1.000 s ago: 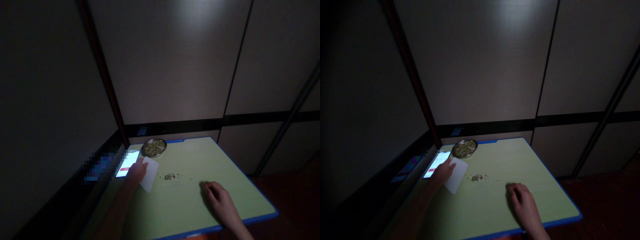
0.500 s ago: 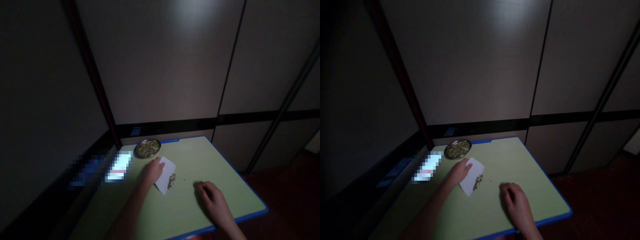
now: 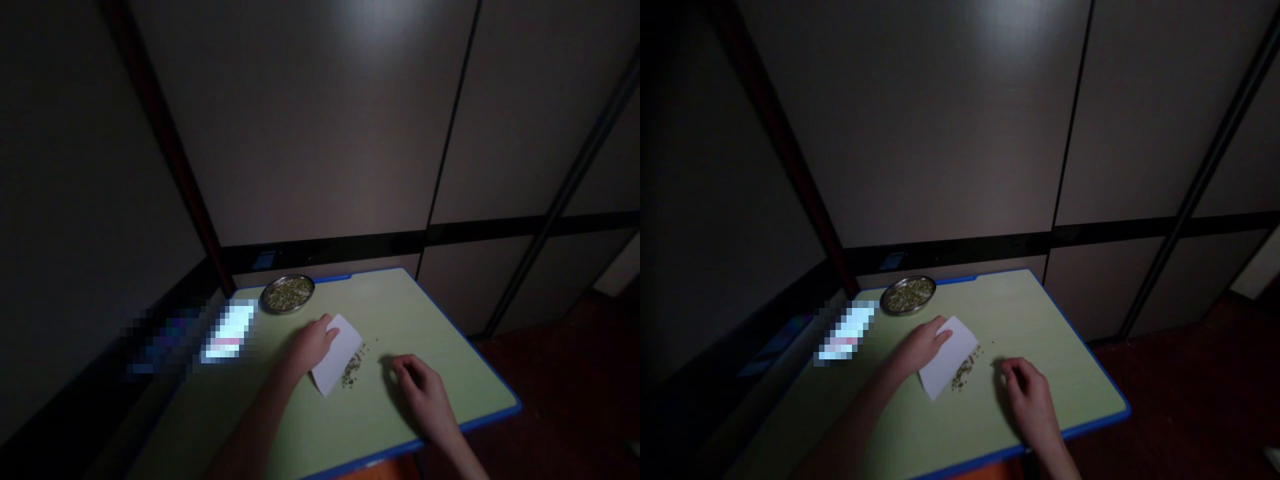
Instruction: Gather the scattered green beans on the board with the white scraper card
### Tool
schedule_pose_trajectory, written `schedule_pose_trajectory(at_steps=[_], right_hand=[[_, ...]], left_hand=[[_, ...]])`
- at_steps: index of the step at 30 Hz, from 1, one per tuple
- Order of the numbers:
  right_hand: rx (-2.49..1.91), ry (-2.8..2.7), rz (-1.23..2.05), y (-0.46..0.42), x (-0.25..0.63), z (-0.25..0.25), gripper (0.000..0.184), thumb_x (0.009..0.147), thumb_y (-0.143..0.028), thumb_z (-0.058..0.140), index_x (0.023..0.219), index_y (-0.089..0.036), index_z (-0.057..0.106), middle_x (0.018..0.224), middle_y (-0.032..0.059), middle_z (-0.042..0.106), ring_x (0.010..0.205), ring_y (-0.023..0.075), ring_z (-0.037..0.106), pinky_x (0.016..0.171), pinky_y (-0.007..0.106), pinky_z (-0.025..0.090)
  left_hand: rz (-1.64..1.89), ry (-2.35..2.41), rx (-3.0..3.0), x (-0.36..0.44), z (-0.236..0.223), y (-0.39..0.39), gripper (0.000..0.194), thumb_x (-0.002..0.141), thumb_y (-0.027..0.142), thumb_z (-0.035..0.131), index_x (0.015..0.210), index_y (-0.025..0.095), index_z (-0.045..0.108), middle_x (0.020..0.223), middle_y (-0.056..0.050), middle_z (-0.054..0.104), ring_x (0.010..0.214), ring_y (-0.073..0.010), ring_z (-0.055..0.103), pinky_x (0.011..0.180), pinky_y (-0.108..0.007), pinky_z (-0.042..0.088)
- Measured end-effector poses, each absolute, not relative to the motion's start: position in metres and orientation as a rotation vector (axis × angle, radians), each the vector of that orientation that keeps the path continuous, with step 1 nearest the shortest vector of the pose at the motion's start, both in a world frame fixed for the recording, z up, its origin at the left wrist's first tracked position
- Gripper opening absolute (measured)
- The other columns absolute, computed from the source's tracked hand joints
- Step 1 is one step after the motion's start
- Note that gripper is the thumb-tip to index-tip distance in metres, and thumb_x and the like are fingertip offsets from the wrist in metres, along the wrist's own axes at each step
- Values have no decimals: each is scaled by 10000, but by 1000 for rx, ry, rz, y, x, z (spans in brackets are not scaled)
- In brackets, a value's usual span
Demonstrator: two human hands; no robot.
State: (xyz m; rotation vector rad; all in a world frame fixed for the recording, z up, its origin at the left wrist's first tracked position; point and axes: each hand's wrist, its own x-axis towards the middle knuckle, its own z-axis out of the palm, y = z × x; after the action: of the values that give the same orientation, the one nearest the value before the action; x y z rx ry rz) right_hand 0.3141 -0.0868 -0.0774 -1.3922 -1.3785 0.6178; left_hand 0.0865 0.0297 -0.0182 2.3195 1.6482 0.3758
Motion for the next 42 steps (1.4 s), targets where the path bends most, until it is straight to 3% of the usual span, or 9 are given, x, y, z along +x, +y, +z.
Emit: schedule_pose_trajectory(at_steps=[8,12,16,20,22,27,32,37,42], right_hand=[[-1361,-1262,585,-85,320,-76,364,869,-485,471,873,-157,630,816,91,678,799,219,618,707,297,490],[-1315,-1374,493,-72,323,-45,340,863,-400,491,1094,-168,580,1064,116,641,916,209,600,817,328,482],[-1236,-1674,388,-50,314,3,488,791,-304,591,1264,-218,504,1250,91,555,1081,207,537,951,362,419],[-1237,-1846,628,-40,303,24,189,834,-290,551,952,-174,642,883,38,666,803,161,596,743,279,469],[-1236,-1857,717,-41,302,27,187,868,-304,508,829,-163,626,757,18,642,703,142,576,643,241,446],[-1235,-1897,610,-49,302,46,182,880,-322,501,850,-169,595,763,16,633,702,138,564,620,220,412],[-1273,-2293,426,-49,284,73,163,857,-351,558,858,-202,624,784,21,676,698,146,581,619,220,365],[-1697,-2308,-24,-20,312,76,261,911,-374,441,963,-188,617,902,102,695,797,209,622,649,261,359],[-2211,-2075,-154,12,365,50,433,912,-516,378,1021,-172,619,982,156,688,891,269,644,710,314,408]], left_hand=[[517,1655,2267,72,15,26,229,903,333,423,1006,225,596,991,-66,692,938,-184,620,790,-248,398],[469,1515,2321,82,30,12,253,840,246,476,1046,233,622,990,-52,699,914,-183,622,782,-248,403],[441,1187,2425,94,44,-5,249,815,279,506,985,224,678,985,-46,709,914,-193,610,784,-252,403],[517,1124,2437,92,50,-10,212,804,366,548,868,232,699,885,-18,710,829,-177,603,707,-241,393],[604,1194,2401,84,48,-8,232,795,416,565,810,217,684,798,-7,689,751,-157,585,646,-234,376],[788,1269,2290,71,33,-5,366,834,469,498,620,175,543,588,29,538,575,-105,471,522,-223,300],[843,1179,2237,82,36,-15,343,819,458,526,624,176,556,609,20,572,608,-112,496,561,-216,350],[1088,1333,2031,44,13,0,291,861,418,446,912,198,630,885,-16,688,818,-157,614,733,-235,453],[885,1726,2031,-18,-51,26,275,875,388,384,779,209,571,713,7,627,719,-150,596,678,-237,438]])
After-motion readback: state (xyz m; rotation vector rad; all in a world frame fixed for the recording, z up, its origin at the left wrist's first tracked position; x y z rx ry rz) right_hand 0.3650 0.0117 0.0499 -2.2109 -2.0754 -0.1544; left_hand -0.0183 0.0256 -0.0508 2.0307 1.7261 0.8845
